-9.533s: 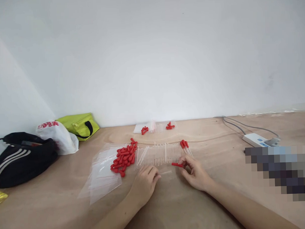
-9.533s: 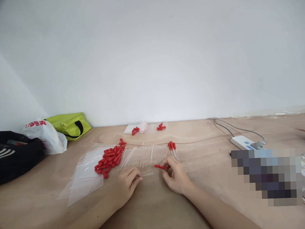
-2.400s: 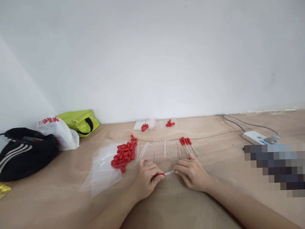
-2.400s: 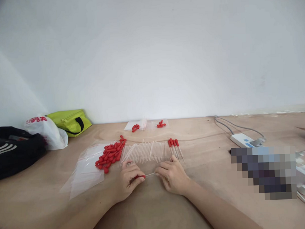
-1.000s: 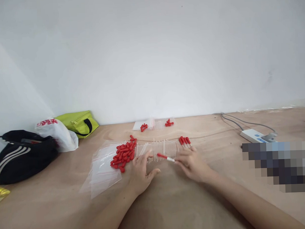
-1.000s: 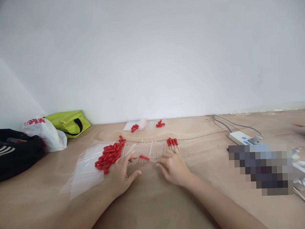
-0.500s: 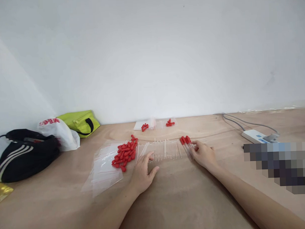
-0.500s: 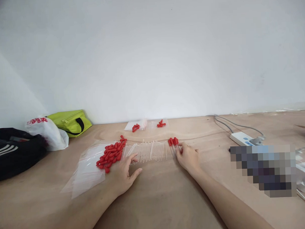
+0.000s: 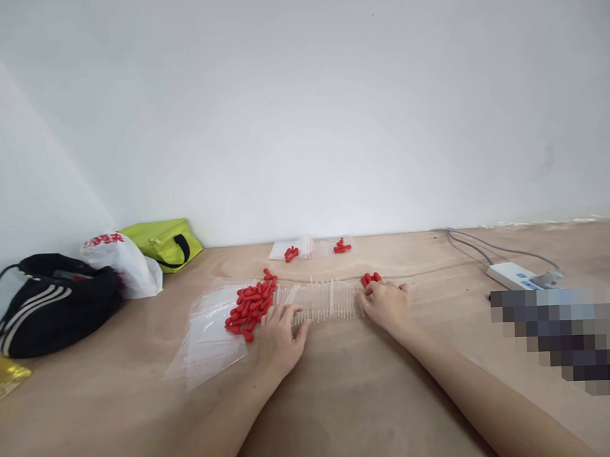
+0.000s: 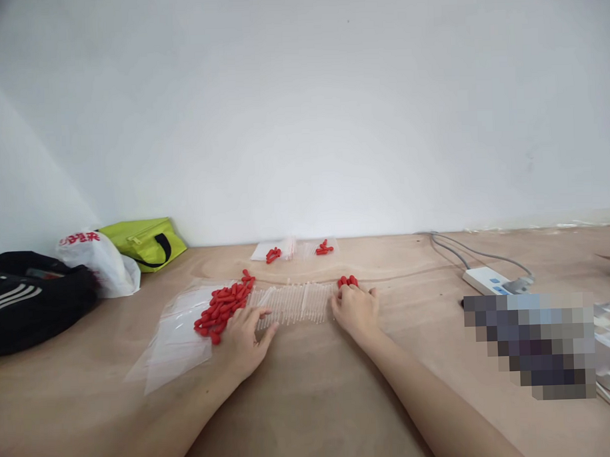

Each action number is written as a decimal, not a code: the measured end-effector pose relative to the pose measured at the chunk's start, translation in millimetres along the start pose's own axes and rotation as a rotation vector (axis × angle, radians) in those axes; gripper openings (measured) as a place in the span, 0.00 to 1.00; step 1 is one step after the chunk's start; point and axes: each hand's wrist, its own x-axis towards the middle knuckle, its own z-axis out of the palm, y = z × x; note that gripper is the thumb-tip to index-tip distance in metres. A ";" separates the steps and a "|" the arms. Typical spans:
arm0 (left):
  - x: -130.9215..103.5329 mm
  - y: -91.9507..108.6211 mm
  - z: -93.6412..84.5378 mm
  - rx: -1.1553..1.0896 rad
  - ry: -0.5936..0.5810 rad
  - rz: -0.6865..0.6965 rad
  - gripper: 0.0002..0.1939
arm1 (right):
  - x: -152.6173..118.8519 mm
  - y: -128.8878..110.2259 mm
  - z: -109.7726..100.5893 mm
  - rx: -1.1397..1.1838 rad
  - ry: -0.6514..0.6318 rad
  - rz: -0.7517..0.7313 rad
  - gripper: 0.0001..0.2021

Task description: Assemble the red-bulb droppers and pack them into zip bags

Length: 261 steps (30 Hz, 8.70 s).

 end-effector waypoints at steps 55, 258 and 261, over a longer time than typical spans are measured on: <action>-13.3 22.6 7.5 -0.539 -0.156 0.186 0.09 | -55.4 2.0 -3.0 0.343 0.078 -0.690 0.11; -14.3 11.4 6.5 -0.333 -0.114 0.335 0.13 | -19.7 5.9 -6.9 0.036 0.227 -0.211 0.13; -13.4 15.0 1.7 -0.351 -0.269 0.422 0.16 | -7.8 3.6 2.7 -0.028 0.214 -0.091 0.12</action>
